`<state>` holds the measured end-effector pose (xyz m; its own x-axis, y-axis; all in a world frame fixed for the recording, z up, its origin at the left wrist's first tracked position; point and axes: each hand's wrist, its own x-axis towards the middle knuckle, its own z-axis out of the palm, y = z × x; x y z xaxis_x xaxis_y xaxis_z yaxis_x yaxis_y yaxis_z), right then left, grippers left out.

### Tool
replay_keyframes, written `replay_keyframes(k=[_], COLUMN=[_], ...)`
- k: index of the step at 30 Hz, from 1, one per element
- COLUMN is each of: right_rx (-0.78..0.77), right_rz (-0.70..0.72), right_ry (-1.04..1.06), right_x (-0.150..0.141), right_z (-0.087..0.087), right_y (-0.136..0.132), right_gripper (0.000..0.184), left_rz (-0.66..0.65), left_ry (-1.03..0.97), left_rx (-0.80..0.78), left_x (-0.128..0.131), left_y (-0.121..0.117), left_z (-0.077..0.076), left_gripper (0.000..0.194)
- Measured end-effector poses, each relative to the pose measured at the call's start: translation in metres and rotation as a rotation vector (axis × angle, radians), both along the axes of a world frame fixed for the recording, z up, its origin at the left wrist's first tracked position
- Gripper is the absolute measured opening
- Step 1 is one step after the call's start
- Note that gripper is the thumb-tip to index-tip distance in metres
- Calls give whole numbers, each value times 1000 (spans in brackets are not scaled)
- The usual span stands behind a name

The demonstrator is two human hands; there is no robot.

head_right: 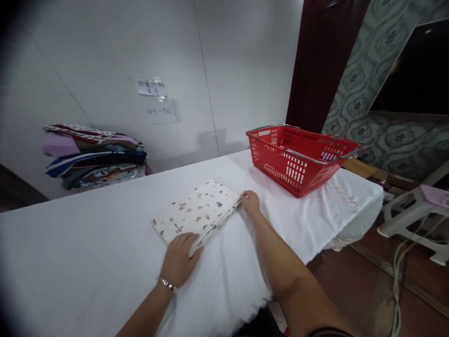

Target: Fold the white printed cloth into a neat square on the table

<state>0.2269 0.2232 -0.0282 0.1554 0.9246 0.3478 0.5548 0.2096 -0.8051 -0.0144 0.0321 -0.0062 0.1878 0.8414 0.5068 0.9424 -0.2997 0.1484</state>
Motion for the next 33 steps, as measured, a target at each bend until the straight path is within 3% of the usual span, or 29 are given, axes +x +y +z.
replay_keyframes(k=[10,22,28,33], right_rx=[-3,200,40,-55], right_rz=[35,76,-13,-29], right_ry=[-109,-105,16,-17], right_x=[-9,-11,-11,-10], right_z=[-1,11,1,-1], right_y=[-3,-8,-4,-2], right_gripper=[13,9,7,9], left_rz=[0,5,-3,-6], left_ry=[-2,-5,-9,-14], left_rx=[6,-9,-11,-12], left_x=[-1,-1,-2,-2], left_y=[1,1,2,1], left_z=[-3,-3,-4,-4], left_gripper=[26,26,26,26])
